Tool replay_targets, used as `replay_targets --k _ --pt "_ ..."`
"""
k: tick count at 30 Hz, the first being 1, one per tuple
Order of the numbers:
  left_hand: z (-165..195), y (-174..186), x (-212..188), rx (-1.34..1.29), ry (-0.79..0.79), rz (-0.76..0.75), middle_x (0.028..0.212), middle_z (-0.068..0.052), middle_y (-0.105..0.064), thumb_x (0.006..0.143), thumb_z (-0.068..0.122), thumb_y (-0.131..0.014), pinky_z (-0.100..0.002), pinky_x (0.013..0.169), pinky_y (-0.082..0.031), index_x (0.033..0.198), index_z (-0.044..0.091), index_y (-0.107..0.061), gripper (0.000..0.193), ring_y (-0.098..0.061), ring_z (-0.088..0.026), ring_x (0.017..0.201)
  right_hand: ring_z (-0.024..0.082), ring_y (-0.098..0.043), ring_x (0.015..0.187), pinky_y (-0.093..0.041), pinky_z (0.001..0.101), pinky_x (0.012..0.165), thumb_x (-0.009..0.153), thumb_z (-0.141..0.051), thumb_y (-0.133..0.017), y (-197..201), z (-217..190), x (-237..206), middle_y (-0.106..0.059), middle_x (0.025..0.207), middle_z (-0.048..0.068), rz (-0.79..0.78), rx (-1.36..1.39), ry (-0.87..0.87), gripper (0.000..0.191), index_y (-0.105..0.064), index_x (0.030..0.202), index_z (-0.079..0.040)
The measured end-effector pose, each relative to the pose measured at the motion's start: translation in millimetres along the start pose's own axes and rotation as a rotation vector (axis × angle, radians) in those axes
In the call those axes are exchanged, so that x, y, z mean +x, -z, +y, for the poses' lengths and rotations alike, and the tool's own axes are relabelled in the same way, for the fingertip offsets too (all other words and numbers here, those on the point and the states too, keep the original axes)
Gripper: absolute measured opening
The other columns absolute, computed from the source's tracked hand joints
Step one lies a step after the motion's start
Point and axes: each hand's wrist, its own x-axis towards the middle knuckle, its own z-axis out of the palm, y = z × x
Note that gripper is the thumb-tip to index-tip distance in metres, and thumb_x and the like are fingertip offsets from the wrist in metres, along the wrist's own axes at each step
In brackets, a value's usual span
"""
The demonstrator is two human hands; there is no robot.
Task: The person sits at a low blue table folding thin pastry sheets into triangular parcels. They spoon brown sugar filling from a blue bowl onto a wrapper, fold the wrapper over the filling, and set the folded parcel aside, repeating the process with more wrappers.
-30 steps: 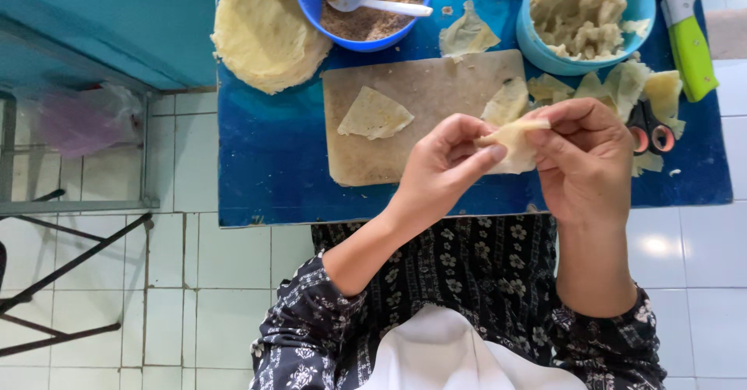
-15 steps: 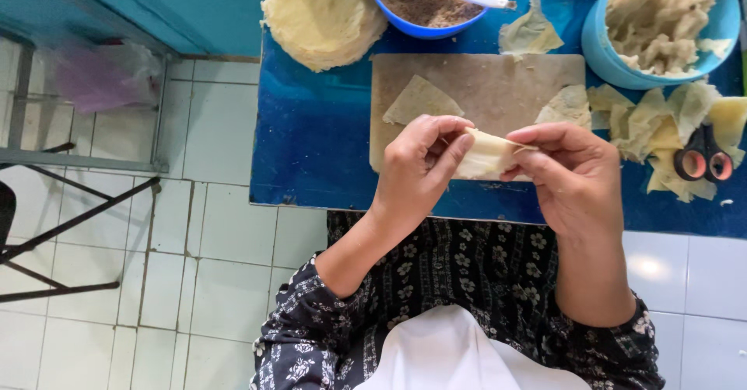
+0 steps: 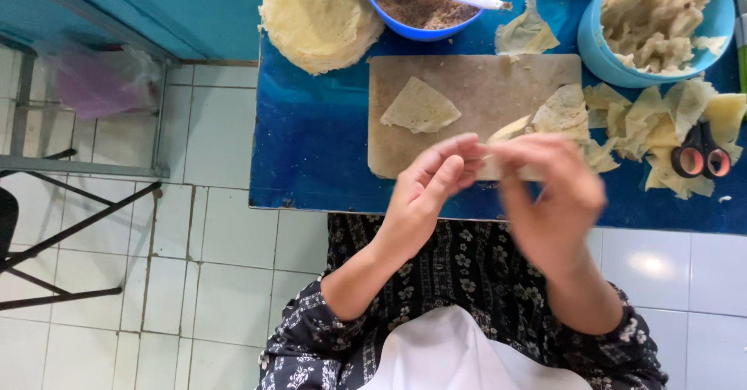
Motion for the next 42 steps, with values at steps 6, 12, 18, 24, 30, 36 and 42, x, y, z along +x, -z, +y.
replay_targets --k 6,12,18,24,30,36,42 --pt "-9 11 -10 -0.321 0.167 0.001 0.129 -0.012 -0.069 0.112 0.013 -0.058 -0.032 0.099 -0.055 0.141 -0.005 -0.059 0.034 -0.067 -0.019 0.116 0.036 -0.069 0.100 -0.053 0.0504 0.092 0.070 0.007 -0.072 0 -22 -16 -0.070 0.104 0.016 -0.277 -0.179 0.418 0.035 -0.070 0.105 0.002" --pt "-11 9 -17 0.062 0.103 -0.004 0.122 -0.010 -0.071 0.108 0.008 -0.056 -0.034 0.096 -0.060 0.134 -0.003 -0.062 0.029 -0.071 -0.020 0.112 0.022 -0.070 0.095 -0.055 0.0282 0.082 0.097 0.009 -0.073 21 -2 -28 -0.070 0.114 0.011 -0.044 0.016 -0.017 0.023 -0.070 0.117 -0.002" --pt "-5 -6 -25 0.394 0.001 -0.076 0.116 -0.008 -0.071 0.105 0.002 -0.057 -0.030 0.090 -0.061 0.128 -0.004 -0.063 0.024 -0.071 -0.016 0.106 0.023 -0.070 0.098 -0.055 0.0286 0.080 0.091 0.006 -0.077 18 11 -25 -0.069 0.108 0.011 -0.078 0.015 0.042 0.025 -0.072 0.113 -0.003" --pt "18 -13 -30 0.963 -0.333 -0.121 0.103 -0.013 -0.070 0.097 0.004 -0.068 -0.031 0.075 -0.059 0.115 0.000 -0.065 0.018 -0.073 -0.025 0.089 0.023 -0.067 0.094 -0.053 0.0309 0.082 0.082 0.002 -0.082 20 11 -24 -0.068 0.101 0.011 -0.151 -0.033 0.030 0.022 -0.072 0.101 -0.002" --pt "26 -19 -25 1.011 -0.334 -0.127 0.093 -0.011 -0.068 0.100 0.009 -0.072 -0.032 0.070 -0.056 0.103 0.003 -0.068 0.008 -0.071 -0.025 0.080 0.017 -0.067 0.085 -0.052 0.0266 0.074 0.085 0.004 -0.075 21 16 -26 -0.068 0.096 0.008 -0.282 0.224 -0.251 0.013 -0.069 0.097 0.000" --pt "24 -21 -22 1.010 -0.369 -0.067 0.095 -0.010 -0.070 0.099 0.010 -0.071 -0.030 0.067 -0.057 0.105 0.003 -0.070 0.009 -0.071 -0.022 0.077 0.018 -0.068 0.088 -0.053 0.0271 0.076 0.091 0.002 -0.072 22 20 -32 -0.068 0.099 0.009 -0.184 0.168 -0.179 0.013 -0.071 0.104 0.000" --pt "18 -27 -8 0.788 -0.130 -0.036 0.096 -0.007 -0.075 0.101 0.011 -0.069 -0.023 0.073 -0.056 0.109 0.000 -0.073 0.014 -0.070 -0.009 0.083 0.031 -0.065 0.103 -0.051 0.0398 0.093 0.107 0.003 -0.066 89 73 -33 -0.069 0.111 0.013 0.199 -0.631 -0.081 0.005 -0.069 0.110 0.000"
